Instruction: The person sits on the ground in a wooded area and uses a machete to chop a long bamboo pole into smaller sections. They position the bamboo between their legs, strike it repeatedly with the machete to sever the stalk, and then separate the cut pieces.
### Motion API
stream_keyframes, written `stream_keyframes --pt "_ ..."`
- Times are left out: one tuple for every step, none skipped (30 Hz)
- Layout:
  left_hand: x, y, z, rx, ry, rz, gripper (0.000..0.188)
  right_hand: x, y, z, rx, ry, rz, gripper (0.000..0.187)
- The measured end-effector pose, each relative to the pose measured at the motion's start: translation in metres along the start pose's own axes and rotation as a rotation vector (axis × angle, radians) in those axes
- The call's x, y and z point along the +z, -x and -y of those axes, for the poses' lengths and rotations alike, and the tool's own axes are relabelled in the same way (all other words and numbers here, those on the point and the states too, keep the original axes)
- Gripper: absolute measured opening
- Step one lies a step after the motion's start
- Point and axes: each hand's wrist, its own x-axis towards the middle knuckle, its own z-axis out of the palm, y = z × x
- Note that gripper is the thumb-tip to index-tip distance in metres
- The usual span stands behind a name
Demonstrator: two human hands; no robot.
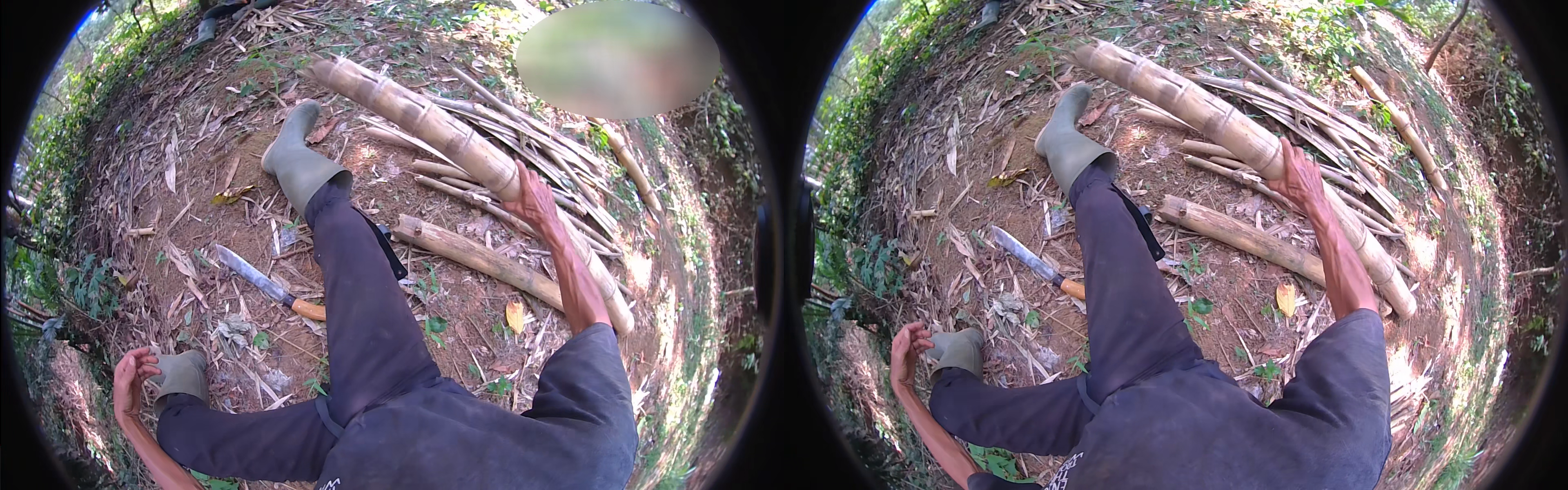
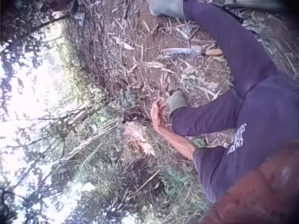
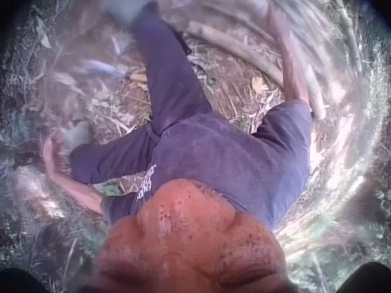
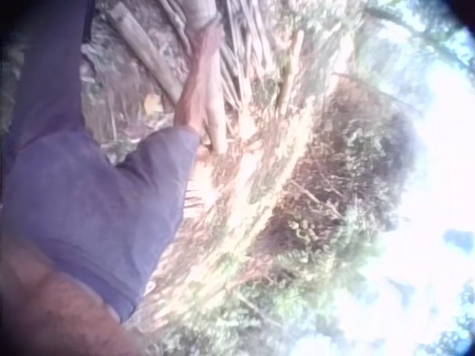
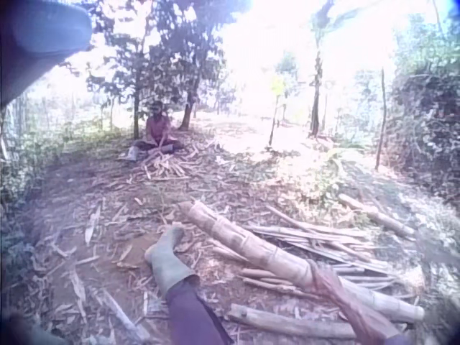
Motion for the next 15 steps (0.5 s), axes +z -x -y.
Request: stream_keyframes --pt "0.011 -0.013 -0.022 0.037 -0.066 0.039 0.056 -0.016 -0.005 -0.007 -0.065 -0.018 -0.097 0.103" --pt "0.02 -0.024 -0.043 0.071 -0.133 0.065 0.057 -0.056 -0.006 0.023 -0.06 -0.009 -0.13 0.102" --pt "0.03 -0.034 -0.058 0.093 -0.171 0.107 0.057 -0.073 -0.016 0.03 -0.089 -0.017 -0.197 0.099" --pt "0.046 -0.051 -0.076 0.122 -0.228 0.172 0.057 -0.106 -0.014 0.039 -0.118 -0.044 -0.275 0.097" --pt "0.058 -0.062 -0.09 0.158 -0.26 0.23 0.056 -0.13 -0.018 0.051 -0.163 -0.087 -0.346 0.095" --pt "0.07 -0.074 -0.099 0.191 -0.287 0.288 0.055 -0.161 -0.02 0.071 -0.108 -0.082 -0.341 0.097" --pt "0.084 -0.086 -0.104 0.21 -0.305 0.317 0.055 -0.19 -0.02 0.086 -0.116 -0.11 -0.391 0.097" --pt "0.09 -0.088 -0.108 0.207 -0.334 0.306 0.055 -0.206 -0.033 0.104 -0.113 -0.15 -0.421 0.089" --pt "0.113 -0.104 -0.115 0.244 -0.338 0.389 0.053 -0.245 -0.024 0.112 -0.064 -0.124 -0.462 0.08" --pt "0.122 -0.112 -0.114 0.246 -0.329 0.394 0.052 -0.288 -0.01 0.142 0.013 -0.068 -0.573 0.094" --pt "0.132 -0.121 -0.106 0.246 -0.317 0.396 0.051 -0.309 -0.008 0.15 0.018 -0.069 -0.639 0.093" --pt "0.139 -0.126 -0.1 0.252 -0.303 0.393 0.05 -0.329 -0.004 0.153 0.013 -0.086 -0.709 0.091" --pt "0.147 -0.129 -0.095 0.246 -0.287 0.43 0.048 -0.343 0.001 0.151 0.017 -0.108 -0.78 0.089" --pt "0.153 -0.131 -0.09 0.209 -0.289 0.463 0.047 -0.355 0.007 0.147 0.018 -0.131 -0.849 0.088" --pt "0.157 -0.132 -0.084 0.171 -0.287 0.497 0.047 -0.366 0.014 0.147 0.016 -0.156 -0.914 0.086"
